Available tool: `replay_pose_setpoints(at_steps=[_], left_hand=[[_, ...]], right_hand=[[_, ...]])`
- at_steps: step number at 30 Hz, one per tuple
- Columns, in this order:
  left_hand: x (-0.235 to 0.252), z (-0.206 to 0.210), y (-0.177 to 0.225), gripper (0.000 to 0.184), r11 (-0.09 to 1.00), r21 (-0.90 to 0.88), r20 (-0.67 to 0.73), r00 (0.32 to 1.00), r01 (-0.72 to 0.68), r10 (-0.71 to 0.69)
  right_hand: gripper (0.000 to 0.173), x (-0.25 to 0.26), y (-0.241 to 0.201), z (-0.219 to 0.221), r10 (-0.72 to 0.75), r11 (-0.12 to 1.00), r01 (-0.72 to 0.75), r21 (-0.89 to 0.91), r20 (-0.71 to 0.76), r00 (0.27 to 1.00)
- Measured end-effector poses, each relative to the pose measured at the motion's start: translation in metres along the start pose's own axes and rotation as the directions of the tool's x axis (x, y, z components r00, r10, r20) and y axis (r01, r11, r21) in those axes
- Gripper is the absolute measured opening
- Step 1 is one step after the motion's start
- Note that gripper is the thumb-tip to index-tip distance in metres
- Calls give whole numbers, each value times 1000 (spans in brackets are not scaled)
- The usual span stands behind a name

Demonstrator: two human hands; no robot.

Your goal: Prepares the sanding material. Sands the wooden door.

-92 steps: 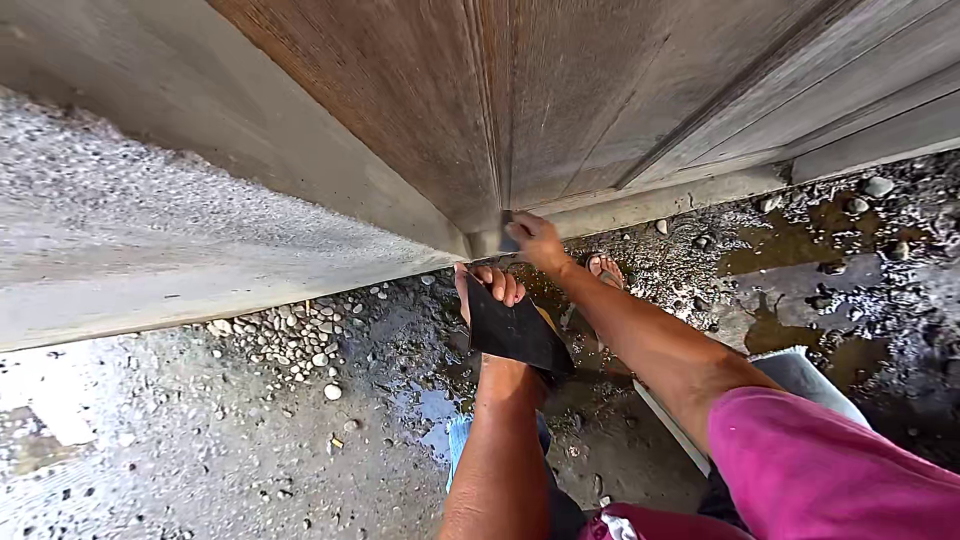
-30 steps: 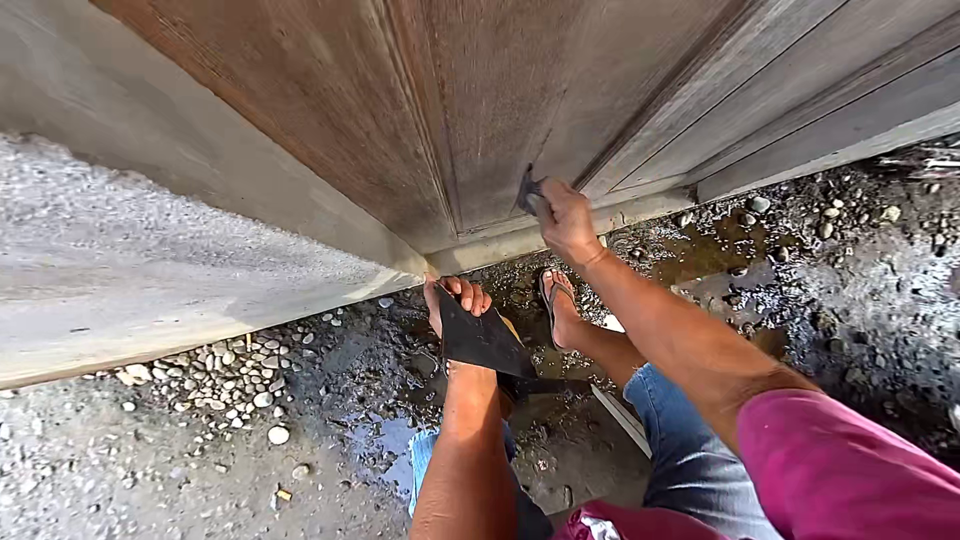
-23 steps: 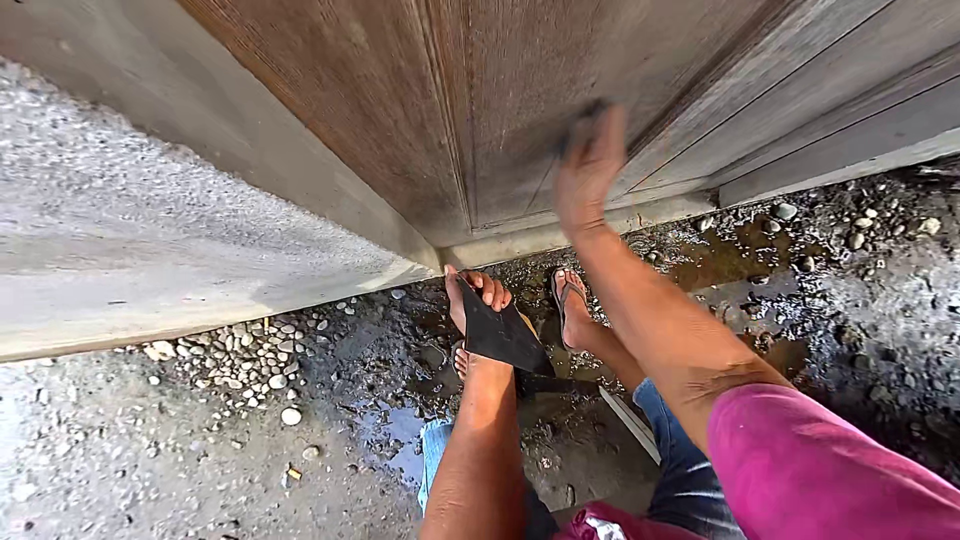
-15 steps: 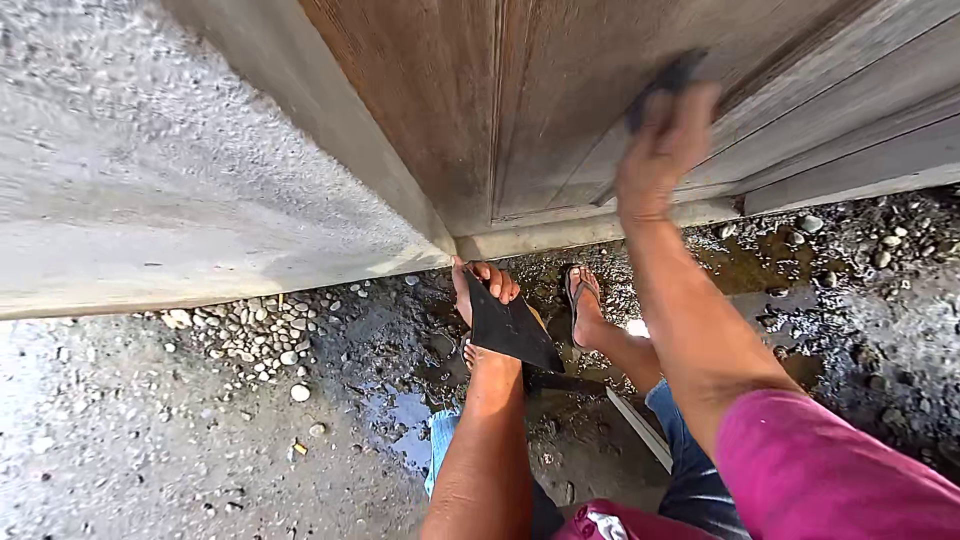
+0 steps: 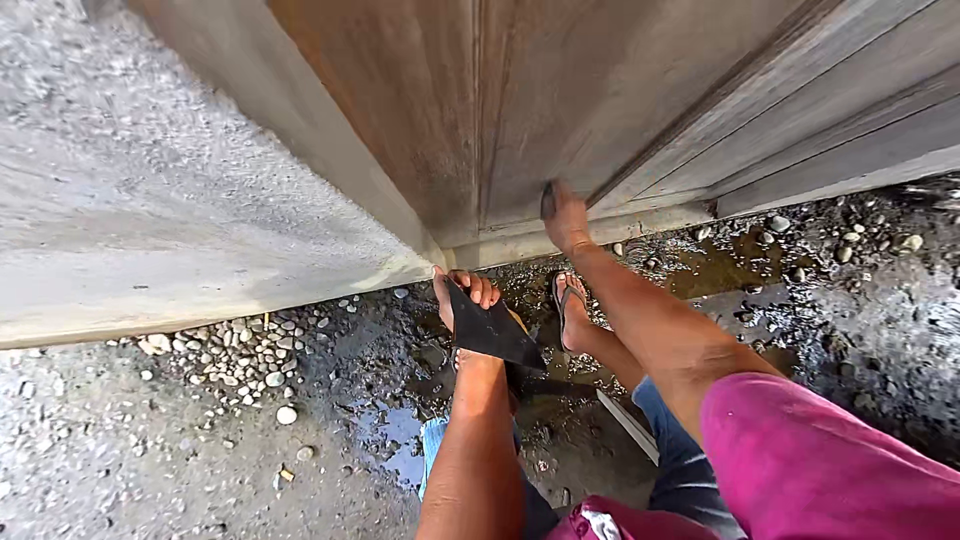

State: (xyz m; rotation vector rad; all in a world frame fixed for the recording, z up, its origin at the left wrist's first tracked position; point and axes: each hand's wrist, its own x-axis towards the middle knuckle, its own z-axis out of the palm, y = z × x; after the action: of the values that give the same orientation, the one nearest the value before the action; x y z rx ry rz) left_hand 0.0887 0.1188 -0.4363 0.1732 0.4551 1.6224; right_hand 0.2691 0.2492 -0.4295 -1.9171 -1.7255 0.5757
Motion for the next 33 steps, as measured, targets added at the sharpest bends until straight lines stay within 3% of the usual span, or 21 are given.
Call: replay_pose_setpoints(at_steps=[1, 2, 5, 8, 10, 11, 12, 13, 15, 16, 17, 19, 21, 23, 24, 26, 27, 29, 30, 31, 33], left_hand=[[-2, 1, -4, 75, 999, -32, -27, 1000, -8, 7], [1, 3, -5, 74, 999, -41, -48, 999, -8, 6], [-2, 2, -8, 79, 999, -14, -31, 998, 52, -52], [-2, 0, -6, 77, 997, 17, 114, 990, 79, -80], [2, -1, -2, 73, 995, 19, 195, 976, 98, -100], [4, -2, -1, 73, 995, 7, 208, 973, 101, -101], [4, -1, -1, 73, 996, 4, 199, 976, 91, -90], [5, 2, -2, 74, 998, 17, 170, 983, 68, -70], [1, 9, -7, 76, 996, 78, 65, 996, 48, -53], [-1, 14, -10, 77, 994, 96, 3, 999, 44, -44], [2, 18, -9, 77, 994, 106, -50, 998, 32, -27], [3, 11, -7, 74, 999, 40, -61, 998, 22, -20], [3, -2, -7, 74, 999, -13, 20, 999, 49, -49], [11, 3, -4, 78, 999, 9, 62, 997, 43, -44], [13, 2, -5, 78, 998, -12, 112, 992, 56, -54], [12, -1, -8, 75, 993, -61, 197, 977, 97, -83], [11, -4, -10, 73, 991, -72, 227, 969, 116, -97], [8, -4, -13, 73, 993, -61, 195, 977, 100, -86], [10, -2, -13, 74, 996, -36, 154, 985, 85, -79], [9, -2, -13, 75, 996, -3, 110, 990, 86, -85], [1, -9, -17, 74, 991, 36, 134, 983, 125, -129]], right_hand=[[35, -2, 13, -3, 91, 996, -90, -14, 106, 990], [35, -1, 20, -17, 105, 994, -106, 8, 94, 990], [35, 1, 21, -94, -138, 986, 158, 53, -273, 952], [30, 26, -9, -160, -380, 894, 447, -33, -583, 718], [25, 48, -20, -157, -451, 845, 520, -124, -687, 570], [26, 54, -17, -141, -450, 855, 496, -154, -695, 561], [26, 53, -7, -117, -427, 884, 434, -173, -678, 598], [28, 46, 9, -89, -357, 930, 331, -160, -611, 706], [34, 15, 62, -28, 16, 993, -43, -112, -230, 973], [35, 2, 93, -2, 236, 966, -234, -110, 4, 972], [35, -2, 114, 19, 365, 929, -350, -118, 155, 918], [37, -9, 117, 30, 422, 907, -410, -100, 255, 870], [38, -18, 97, 2, 290, 957, -290, -16, 83, 953], [35, -4, 66, -38, 91, 992, -66, 106, -255, 963], [35, 7, 50, -60, -2, 992, 51, 111, -404, 915], [29, 33, 31, -86, -162, 966, 254, 45, -660, 733], [25, 47, 29, -84, -219, 945, 328, 3, -740, 637], [24, 62, 39, -60, -244, 942, 332, -56, -792, 560], [24, 68, 42, -50, -235, 947, 317, -54, -789, 568], [28, 68, 43, -48, -224, 952, 303, -31, -745, 628], [37, 41, 52, -69, -168, 982, 187, -12, -496, 852]])
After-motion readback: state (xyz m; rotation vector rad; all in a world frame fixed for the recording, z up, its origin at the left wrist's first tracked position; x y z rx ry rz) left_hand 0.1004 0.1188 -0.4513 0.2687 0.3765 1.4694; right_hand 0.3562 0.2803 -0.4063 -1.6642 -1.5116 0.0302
